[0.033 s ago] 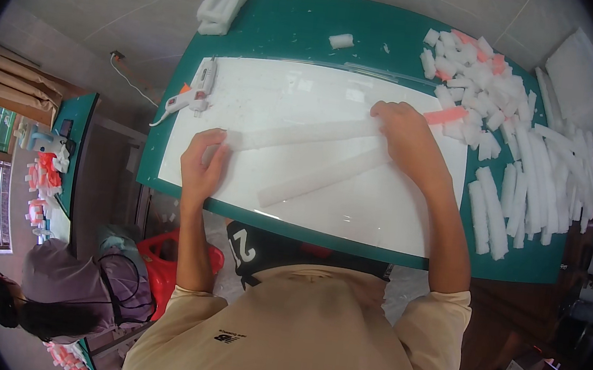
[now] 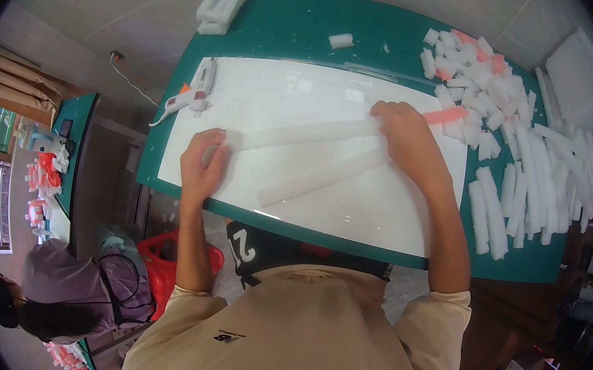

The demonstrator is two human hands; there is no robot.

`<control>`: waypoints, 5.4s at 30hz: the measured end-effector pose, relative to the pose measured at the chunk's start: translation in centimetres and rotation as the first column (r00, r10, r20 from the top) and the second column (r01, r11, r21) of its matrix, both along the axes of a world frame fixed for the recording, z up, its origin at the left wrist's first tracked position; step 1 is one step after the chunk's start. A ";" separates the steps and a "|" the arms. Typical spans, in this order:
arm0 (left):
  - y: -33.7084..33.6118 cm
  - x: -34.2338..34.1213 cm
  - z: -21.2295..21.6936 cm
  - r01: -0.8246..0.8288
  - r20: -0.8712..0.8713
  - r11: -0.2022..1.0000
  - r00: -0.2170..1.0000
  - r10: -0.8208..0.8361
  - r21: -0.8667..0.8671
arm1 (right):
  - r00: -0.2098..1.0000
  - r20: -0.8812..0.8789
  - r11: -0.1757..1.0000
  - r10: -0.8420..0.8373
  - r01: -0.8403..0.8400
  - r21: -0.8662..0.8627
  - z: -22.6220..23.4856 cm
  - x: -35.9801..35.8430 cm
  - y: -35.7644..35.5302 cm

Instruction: Using a hot glue gun to join long white foam cylinders together to form a structure.

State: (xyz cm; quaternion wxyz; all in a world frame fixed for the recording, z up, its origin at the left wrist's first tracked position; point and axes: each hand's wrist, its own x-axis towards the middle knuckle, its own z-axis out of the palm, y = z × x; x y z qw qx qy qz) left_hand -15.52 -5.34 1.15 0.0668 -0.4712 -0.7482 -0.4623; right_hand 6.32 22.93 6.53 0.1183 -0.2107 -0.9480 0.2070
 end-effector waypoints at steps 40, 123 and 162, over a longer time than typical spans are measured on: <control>0.5 0.2 -0.1 -0.028 -0.163 0.999 0.986 0.024 -0.028 | 0.999 0.029 0.999 -0.031 0.032 -0.019 0.0 -0.2 -0.1; -2.8 -3.5 1.6 0.016 0.234 0.984 0.971 -0.058 0.178 | 0.946 -0.272 0.906 0.178 -0.266 -0.331 -0.1 1.8 -4.4; -4.7 -2.9 10.6 0.321 0.761 0.901 0.493 -0.422 0.292 | 0.901 -0.430 0.601 -0.049 -0.317 -0.733 1.8 0.2 -10.0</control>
